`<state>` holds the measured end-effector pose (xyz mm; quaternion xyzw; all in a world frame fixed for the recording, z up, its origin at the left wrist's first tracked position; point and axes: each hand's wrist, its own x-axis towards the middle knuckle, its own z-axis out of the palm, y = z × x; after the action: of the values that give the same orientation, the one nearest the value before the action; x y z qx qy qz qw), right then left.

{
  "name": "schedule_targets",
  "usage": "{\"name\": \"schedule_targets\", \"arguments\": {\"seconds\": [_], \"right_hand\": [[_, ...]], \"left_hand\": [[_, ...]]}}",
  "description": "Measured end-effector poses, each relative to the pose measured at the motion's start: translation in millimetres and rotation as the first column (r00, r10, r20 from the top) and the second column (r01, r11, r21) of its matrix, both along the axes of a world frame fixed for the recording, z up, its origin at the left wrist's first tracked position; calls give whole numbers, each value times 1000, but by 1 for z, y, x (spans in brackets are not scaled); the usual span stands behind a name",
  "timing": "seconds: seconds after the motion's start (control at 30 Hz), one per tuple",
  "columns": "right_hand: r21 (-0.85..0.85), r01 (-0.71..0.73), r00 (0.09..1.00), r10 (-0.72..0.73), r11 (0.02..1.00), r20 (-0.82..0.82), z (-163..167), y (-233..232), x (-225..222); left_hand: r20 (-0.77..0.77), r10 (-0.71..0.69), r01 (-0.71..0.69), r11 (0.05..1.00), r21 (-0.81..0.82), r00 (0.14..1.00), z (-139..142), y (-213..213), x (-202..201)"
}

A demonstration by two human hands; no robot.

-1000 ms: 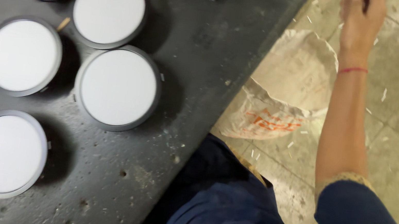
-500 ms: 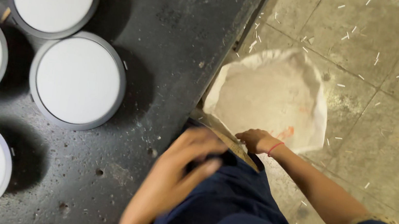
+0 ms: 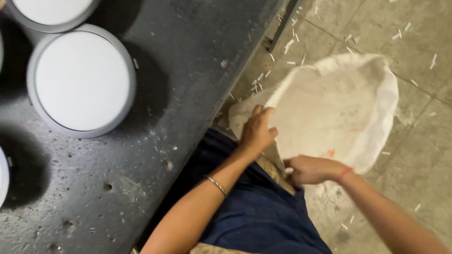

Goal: The person wipes the white diffuser faces of round LED panel lights with a blue cloth, then wraps each light in clear plastic film and places the wrapped lights into white cardboard boxes on the workbench.

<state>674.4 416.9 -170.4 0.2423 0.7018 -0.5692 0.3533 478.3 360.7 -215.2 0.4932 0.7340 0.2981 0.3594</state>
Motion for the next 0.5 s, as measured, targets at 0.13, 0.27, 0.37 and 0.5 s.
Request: {"name": "schedule_targets", "arguments": {"seconds": [0.13, 0.27, 0.37, 0.5], "right_hand": [[-168, 131, 991, -131, 977, 7, 20, 74, 1], [560, 90, 996, -63, 823, -67, -23, 92, -67], [671, 143, 989, -133, 727, -67, -51, 84, -114], [728, 126, 985, -170, 674, -13, -70, 92, -134]], "left_hand": [[275, -97, 14, 958, 288, 957, 78, -5, 11], [299, -171, 30, 906, 423, 939, 172, -20, 30], [368, -224, 51, 904, 424, 902, 231, -34, 30], [445, -219, 66, 940, 334, 868, 281, -66, 11]]}}
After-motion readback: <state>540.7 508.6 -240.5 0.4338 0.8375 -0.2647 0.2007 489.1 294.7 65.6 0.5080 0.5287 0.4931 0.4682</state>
